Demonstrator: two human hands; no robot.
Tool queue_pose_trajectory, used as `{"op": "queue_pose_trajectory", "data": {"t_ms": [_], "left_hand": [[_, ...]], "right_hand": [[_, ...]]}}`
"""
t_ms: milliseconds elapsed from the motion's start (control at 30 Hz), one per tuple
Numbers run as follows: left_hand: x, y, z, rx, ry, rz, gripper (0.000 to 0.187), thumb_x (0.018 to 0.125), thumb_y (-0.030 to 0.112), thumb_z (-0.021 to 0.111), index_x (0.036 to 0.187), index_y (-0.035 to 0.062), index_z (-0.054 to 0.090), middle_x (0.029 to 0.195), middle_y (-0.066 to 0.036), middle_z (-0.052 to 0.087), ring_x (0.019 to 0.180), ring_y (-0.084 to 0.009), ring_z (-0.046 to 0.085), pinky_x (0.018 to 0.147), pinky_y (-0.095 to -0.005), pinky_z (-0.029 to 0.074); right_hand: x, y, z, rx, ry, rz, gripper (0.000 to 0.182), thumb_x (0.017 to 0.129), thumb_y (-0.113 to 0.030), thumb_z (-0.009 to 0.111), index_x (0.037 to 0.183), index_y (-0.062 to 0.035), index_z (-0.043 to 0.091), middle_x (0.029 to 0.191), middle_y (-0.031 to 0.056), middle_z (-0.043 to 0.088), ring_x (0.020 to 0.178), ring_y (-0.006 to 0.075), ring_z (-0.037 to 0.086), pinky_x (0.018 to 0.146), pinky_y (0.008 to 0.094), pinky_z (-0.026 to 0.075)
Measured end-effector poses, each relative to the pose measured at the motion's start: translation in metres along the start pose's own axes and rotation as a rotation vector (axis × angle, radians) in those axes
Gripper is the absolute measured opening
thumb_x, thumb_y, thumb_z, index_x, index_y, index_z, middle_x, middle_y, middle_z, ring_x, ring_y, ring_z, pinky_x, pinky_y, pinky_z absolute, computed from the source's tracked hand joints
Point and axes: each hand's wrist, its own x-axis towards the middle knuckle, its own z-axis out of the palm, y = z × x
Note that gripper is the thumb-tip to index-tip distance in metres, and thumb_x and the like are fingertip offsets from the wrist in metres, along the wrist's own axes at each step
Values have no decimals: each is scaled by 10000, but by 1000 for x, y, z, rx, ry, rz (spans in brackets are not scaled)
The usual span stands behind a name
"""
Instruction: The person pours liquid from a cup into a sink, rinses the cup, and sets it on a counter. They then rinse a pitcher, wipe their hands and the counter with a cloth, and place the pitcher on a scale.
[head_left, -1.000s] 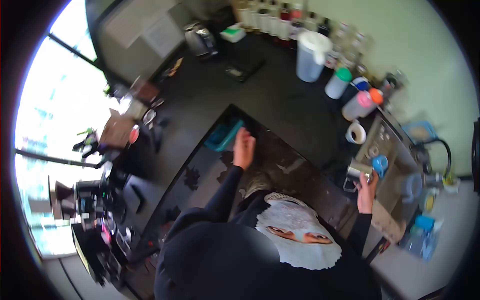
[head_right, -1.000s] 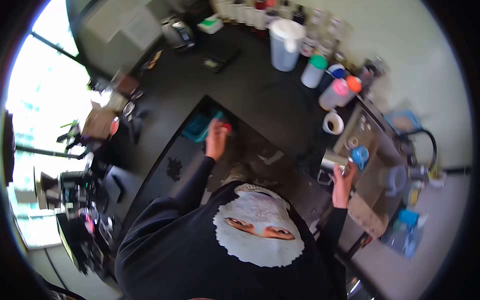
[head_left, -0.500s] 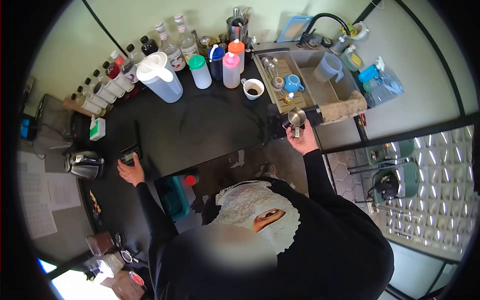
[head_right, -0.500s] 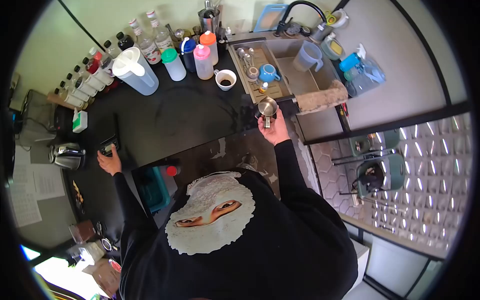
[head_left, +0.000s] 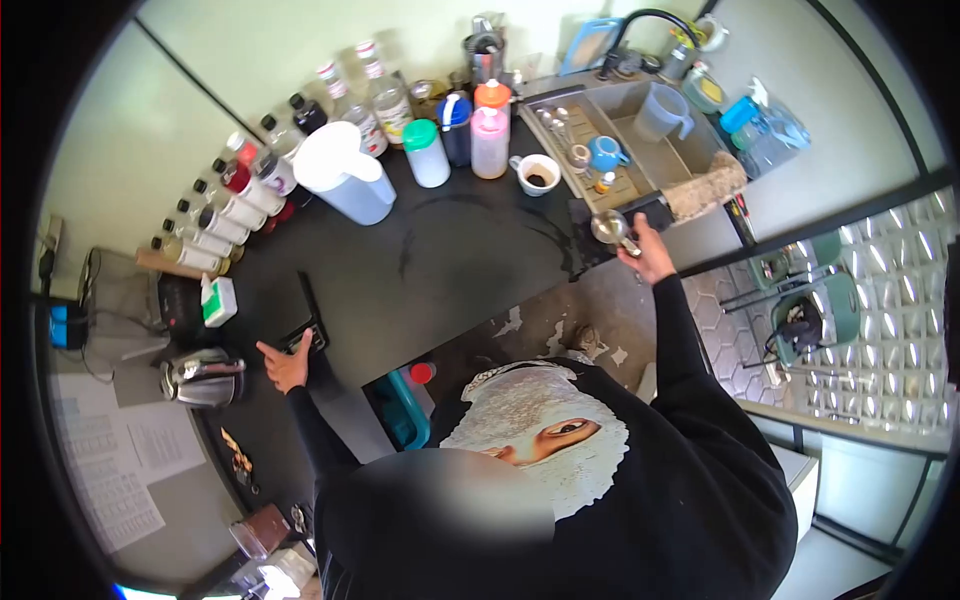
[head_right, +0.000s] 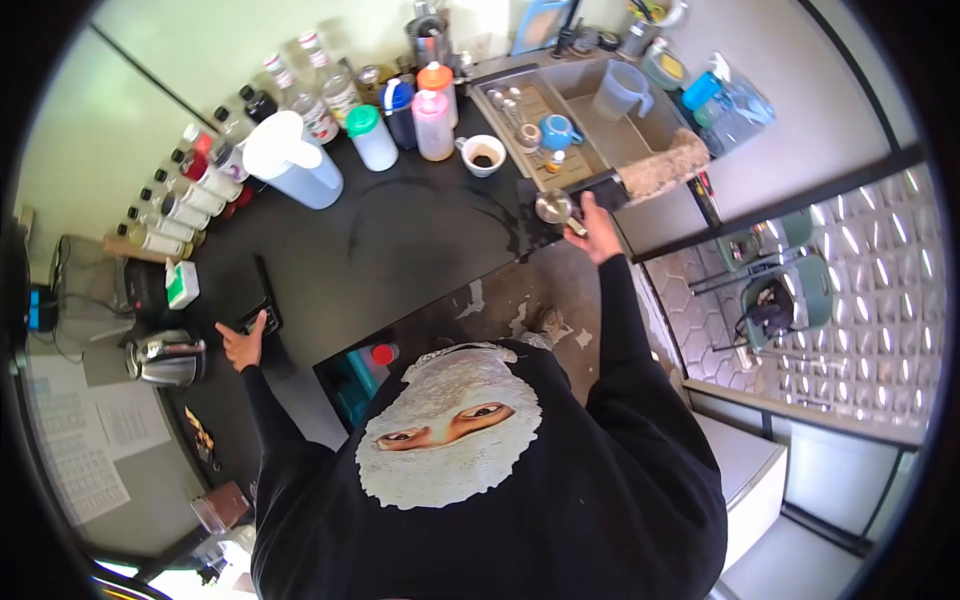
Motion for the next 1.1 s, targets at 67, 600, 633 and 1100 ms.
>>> {"op": "queue_pose_trajectory", "data": {"t_ms": [67, 600, 633, 1100], "left_hand": [[-3, -4, 5, -35, 31, 17, 1382, 649, 882, 678, 1644, 166, 38, 1631, -237, 236, 1500, -425, 246, 1177, -598, 255], [-294, 267, 86, -576, -367, 1536, 303, 887, 150, 736, 1171, 61, 677, 1235, -130, 643, 1171, -326, 604, 1024, -429, 482], [-307, 287, 97, -554, -481, 1627, 316, 886, 150, 727, 1179, 49, 664, 1255, -129, 631, 1184, -320, 596, 1023, -424, 481], [-421, 379, 171, 59, -231, 1504, 886, 919, 455, 663, 1579, 14, 269, 1653, -157, 255, 1533, -303, 242, 1244, -478, 179]], "right_hand": [[-21, -7, -2, -5, -19, -15, 849, 935, -743, 508, 1458, -83, 400, 1097, 100, 608, 819, 166, 626, 808, 375, 564], [-27, 5, -18, -782, 166, -626, 732, 831, -444, 815, 1349, -10, 536, 1125, 197, 683, 1052, 332, 667, 914, 403, 519], [-22, -4, -23, -765, 144, -618, 704, 851, -470, 792, 1324, -5, 557, 1092, 165, 690, 1001, 295, 675, 893, 376, 523], [45, -60, -50, 469, -340, 146, 424, 875, -497, 772, 1113, -175, 632, 1012, -12, 592, 927, 130, 593, 898, 328, 523]]}}
